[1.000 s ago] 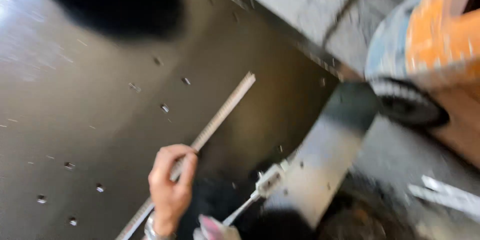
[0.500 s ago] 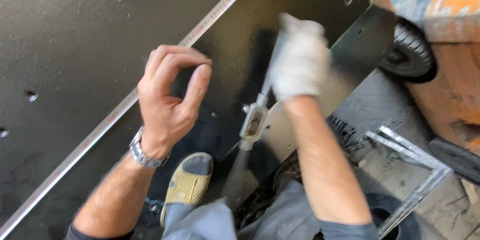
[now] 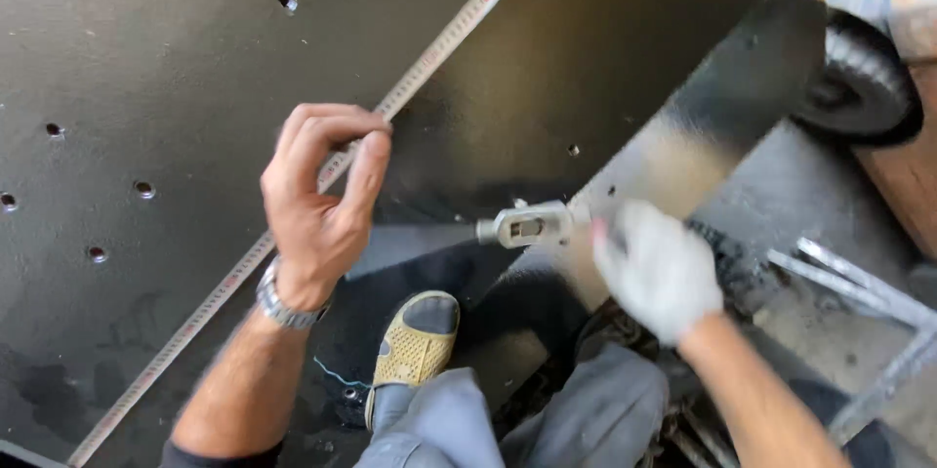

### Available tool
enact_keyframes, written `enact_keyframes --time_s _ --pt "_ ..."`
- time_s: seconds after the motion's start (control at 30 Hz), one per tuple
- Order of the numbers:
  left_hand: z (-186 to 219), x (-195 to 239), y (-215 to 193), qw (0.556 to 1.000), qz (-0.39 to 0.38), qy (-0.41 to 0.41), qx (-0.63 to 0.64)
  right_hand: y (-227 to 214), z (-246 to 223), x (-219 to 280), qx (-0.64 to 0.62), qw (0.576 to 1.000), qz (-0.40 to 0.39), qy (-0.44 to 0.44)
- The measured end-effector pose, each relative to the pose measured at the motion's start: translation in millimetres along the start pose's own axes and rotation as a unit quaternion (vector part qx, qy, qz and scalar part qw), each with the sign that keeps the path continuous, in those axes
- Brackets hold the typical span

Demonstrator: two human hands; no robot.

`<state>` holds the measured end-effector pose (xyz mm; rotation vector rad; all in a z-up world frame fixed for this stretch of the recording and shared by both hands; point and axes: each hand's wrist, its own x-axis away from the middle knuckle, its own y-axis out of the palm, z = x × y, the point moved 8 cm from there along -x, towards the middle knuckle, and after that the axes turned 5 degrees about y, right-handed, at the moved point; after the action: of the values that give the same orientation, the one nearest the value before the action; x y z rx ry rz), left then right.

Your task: The person sits on the floor with a large black metal plate on their lap and cuts internal threads into its pre-drilled holes using a hand tap wrench. They move hole to hole, repositioning the plate and the measuring ruler as they work.

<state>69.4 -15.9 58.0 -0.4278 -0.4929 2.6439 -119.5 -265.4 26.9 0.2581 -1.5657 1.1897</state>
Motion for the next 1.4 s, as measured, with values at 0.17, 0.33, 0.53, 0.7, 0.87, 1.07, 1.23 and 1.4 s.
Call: enact_keyframes --time_s 0.17,0.33,0.53,0.7,0.87,1.07,1.23,1.4 --pt "18 -11 35 0.994 -0.004 0.006 0.106 -60 -115 -3 -0.154 0.93 0.233 -0.239" --pt "29 -8 25 0.997 -0.031 0.035 0.058 30 -129 31 -0.059 0.957 -0.02 -0.284" --pt "-1 6 17 0.997 -0.022 -0.027 0.063 5 -8 7 -0.064 0.993 0.065 -0.069" --pt "18 -2 28 0.996 -0.004 -0.022 0.081 -33 -53 -6 -0.197 0.956 0.198 -0.09" --pt "29 -3 38 0.994 -0.043 0.027 0.096 7 -103 32 -0.196 0.915 0.205 -0.286" --pt "28 -7 44 0.996 -0.064 0.047 0.027 67 -59 52 -0.471 0.844 0.118 -0.227" --pt "40 1 109 0.939 -0.188 0.258 -0.126 99 -14 28 -0.577 0.815 0.037 0.029" --pt "32 2 159 0.885 -0.17 0.4 -0.167 103 4 16 -0.502 0.859 0.098 0.034"
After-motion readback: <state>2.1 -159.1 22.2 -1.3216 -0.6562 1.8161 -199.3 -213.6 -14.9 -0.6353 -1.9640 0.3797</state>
